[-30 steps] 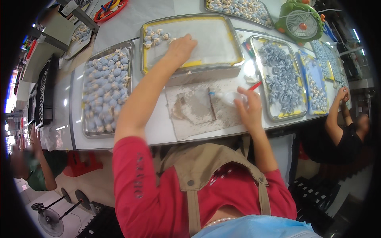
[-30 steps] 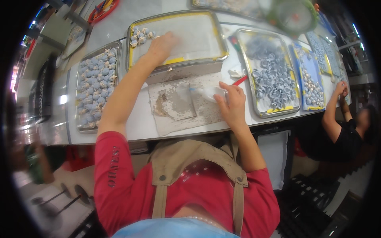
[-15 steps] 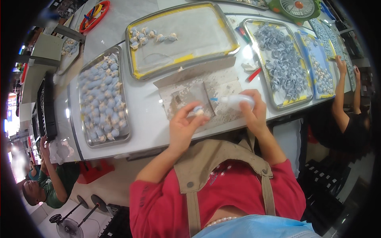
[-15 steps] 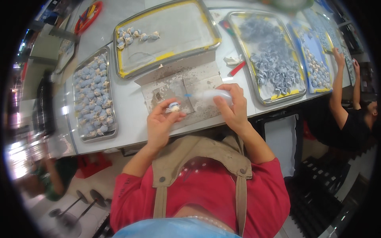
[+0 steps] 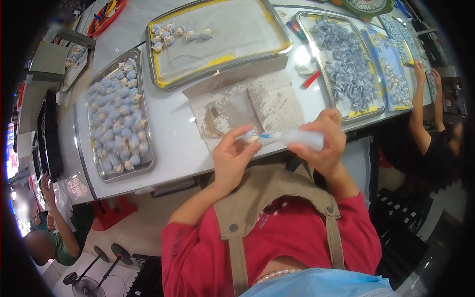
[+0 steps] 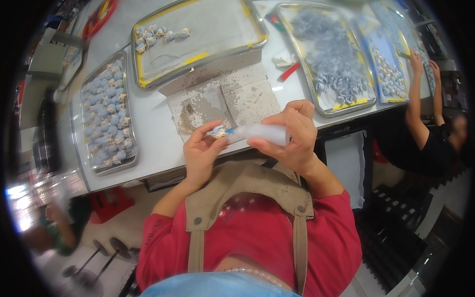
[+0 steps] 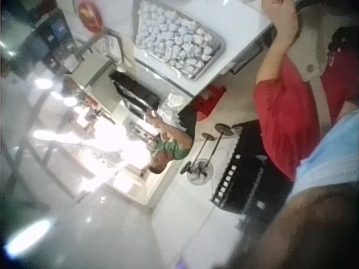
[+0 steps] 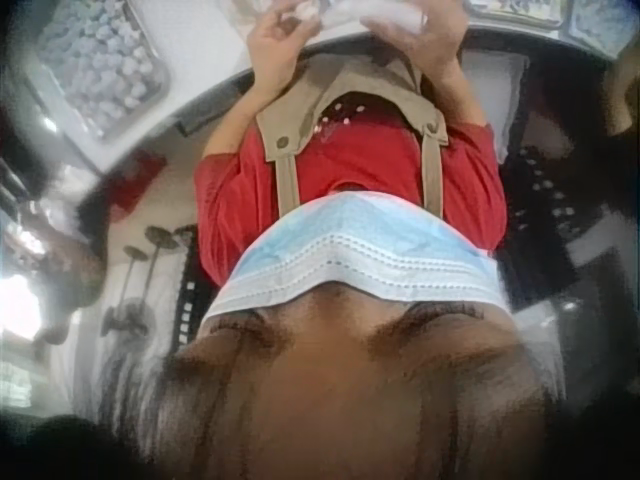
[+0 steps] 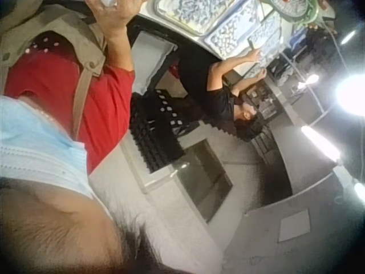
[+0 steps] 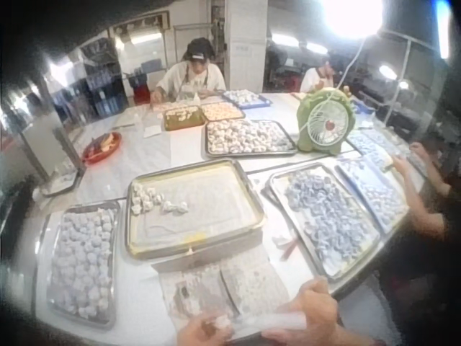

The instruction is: The person repeatedly picks up small, round, light-blue confections from a tray, applies a white substance to them using a squeeze bottle, and places them onto a second tray. The process is repetitive and involves handling the items one at a time.

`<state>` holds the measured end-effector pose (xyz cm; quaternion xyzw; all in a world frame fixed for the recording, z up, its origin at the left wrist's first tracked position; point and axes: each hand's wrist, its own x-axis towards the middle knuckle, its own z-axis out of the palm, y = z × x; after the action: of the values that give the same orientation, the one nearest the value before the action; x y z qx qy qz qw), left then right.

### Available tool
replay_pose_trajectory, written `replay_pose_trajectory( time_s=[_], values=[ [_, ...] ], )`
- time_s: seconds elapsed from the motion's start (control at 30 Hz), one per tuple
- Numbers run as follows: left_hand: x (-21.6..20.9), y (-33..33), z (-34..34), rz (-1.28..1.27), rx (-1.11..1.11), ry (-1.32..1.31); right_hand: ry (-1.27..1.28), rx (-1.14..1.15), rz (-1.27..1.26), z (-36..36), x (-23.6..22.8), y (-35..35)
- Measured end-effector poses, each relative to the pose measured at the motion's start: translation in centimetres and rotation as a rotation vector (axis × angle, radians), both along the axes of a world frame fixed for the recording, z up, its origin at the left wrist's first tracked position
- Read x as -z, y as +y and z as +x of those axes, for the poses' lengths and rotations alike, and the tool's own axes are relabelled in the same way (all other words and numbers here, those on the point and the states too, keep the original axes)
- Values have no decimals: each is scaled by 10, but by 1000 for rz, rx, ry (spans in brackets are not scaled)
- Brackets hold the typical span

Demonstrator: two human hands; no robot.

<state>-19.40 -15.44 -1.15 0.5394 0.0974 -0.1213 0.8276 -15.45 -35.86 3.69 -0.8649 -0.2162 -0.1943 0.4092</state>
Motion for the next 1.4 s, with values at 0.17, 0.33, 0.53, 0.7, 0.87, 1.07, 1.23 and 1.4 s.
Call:
replay_pose_trajectory(
  time_s=[0.17, 0.33, 0.53, 0.7, 0.87, 1.07, 1.23, 1.4],
  values=[
    [-2, -1, -3, -14, -1, 11, -25, -4, -36, -2, -1, 2],
    [-3, -2, -4, 2, 7, -12, -22, 20, -13, -3, 0, -1],
    [0, -4, -1, -104, -33, 34, 3, 47, 26, -4, 3, -8],
    [0, -5, -2, -111, -15, 61, 0, 41, 23, -3, 6, -8],
    [-1, -5, -1, -116, -13, 67, -2, 38, 10, 0, 3, -4],
    [1, 0, 0, -153, -26, 84, 83, 42, 65, 0, 6, -6],
    [-1, 3, 1, -250, -35, 167, 218, 97, 256, 8, 30, -6],
    [-6, 19, -3, -449, 228, 36, 376, 188, 186, 24, 63, 7]
  ],
)
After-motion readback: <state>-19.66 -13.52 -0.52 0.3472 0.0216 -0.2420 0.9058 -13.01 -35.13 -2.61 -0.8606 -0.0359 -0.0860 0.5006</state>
